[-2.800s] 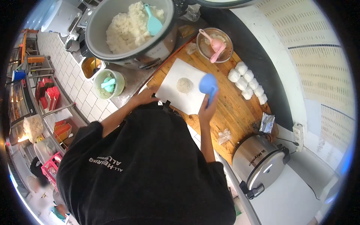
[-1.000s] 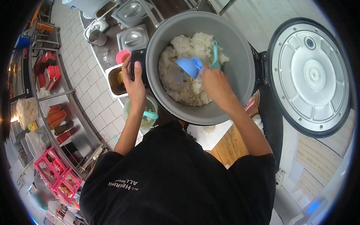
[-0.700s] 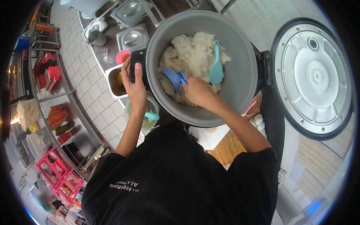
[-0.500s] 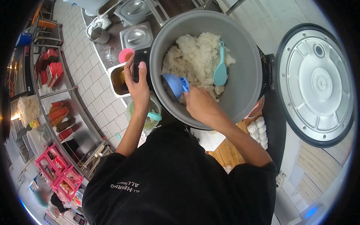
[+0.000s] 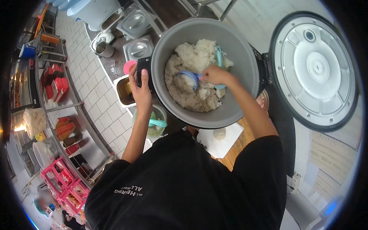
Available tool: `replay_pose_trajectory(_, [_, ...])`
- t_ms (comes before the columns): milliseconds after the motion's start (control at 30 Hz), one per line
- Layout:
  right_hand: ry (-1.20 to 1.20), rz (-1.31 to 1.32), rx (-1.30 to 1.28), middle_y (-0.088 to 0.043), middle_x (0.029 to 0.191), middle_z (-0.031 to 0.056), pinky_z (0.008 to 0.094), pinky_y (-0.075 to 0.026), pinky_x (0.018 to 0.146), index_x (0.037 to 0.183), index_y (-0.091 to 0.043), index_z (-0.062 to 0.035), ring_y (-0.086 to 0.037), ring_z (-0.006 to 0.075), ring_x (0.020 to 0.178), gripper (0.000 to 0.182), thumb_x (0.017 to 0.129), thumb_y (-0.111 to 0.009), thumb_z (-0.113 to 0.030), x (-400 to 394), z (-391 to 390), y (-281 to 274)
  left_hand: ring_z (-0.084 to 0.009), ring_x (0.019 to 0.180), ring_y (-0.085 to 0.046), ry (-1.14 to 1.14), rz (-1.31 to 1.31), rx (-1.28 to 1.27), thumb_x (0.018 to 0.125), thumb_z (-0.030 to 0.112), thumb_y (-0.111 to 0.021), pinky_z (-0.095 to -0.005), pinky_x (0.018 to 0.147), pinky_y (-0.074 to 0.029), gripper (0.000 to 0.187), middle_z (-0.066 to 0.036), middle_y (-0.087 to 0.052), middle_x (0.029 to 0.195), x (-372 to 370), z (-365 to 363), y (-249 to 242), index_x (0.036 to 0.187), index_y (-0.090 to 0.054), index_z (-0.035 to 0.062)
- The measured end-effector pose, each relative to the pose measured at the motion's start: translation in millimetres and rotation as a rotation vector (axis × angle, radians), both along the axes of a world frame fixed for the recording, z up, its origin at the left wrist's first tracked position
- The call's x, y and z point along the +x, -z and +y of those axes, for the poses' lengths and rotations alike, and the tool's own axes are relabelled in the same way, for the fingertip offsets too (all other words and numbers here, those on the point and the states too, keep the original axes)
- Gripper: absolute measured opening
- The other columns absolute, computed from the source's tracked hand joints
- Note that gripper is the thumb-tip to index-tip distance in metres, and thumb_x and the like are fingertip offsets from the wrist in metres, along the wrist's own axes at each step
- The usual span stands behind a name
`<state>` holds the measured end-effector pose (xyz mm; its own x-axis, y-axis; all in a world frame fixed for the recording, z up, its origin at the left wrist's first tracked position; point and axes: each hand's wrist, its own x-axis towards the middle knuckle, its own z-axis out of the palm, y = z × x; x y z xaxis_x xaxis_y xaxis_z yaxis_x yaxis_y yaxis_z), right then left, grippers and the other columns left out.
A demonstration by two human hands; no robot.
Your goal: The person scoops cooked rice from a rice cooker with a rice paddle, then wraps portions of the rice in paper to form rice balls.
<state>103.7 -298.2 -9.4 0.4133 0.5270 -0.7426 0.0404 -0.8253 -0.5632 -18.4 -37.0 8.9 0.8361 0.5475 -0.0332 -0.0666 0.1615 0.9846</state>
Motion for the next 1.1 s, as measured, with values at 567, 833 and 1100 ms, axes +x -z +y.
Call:
replay_pose_trajectory(567, [1.017,-1.128,-0.694,-0.061,0.126,0.0145,0.0533,-0.040,0.098,0.106,-0.069,-0.0055,-0.049,0.0380,0.122,0.021,0.091,-0.062,-0.018,-353.9,-188.0,262.3,-0.0130,0.080,-0.052,0.308,0.055,0.506,0.106,0.022,-0.038,-0.0280,0.078,-0.043,0.026,-0.005,-0.056,0.086,-162.6,-44.4,31.1,0.105,-0.053,0.0011])
replay_pose_trajectory(833, [1.312,-1.146,-0.400,-0.052,0.136,0.0037,0.0534,-0.033,0.105,0.077,-0.071,-0.0150,-0.040,0.0336,0.132,0.011,0.071,-0.080,-0.019,-351.9,-178.8,229.3,-0.0217,0.087,-0.066,1.090,0.104,0.571,0.099,0.023,-0.057,-0.0348,0.081,-0.050,0.026,-0.012,-0.067,0.092,-197.0,-152.0,38.9,0.109,-0.060,-0.0005])
replay_pose_trajectory(1100, [0.984,-0.957,0.032,-0.063,0.120,0.0140,0.0491,-0.045,0.094,0.074,-0.064,-0.0119,-0.056,0.0352,0.114,0.017,0.064,-0.078,-0.011,-361.3,-197.8,222.8,-0.0303,0.101,-0.063,1.518,-0.174,0.865,0.088,0.016,-0.067,-0.0422,0.093,-0.046,0.030,-0.012,-0.068,0.104,-158.9,-251.8,134.2,0.114,-0.060,0.0034])
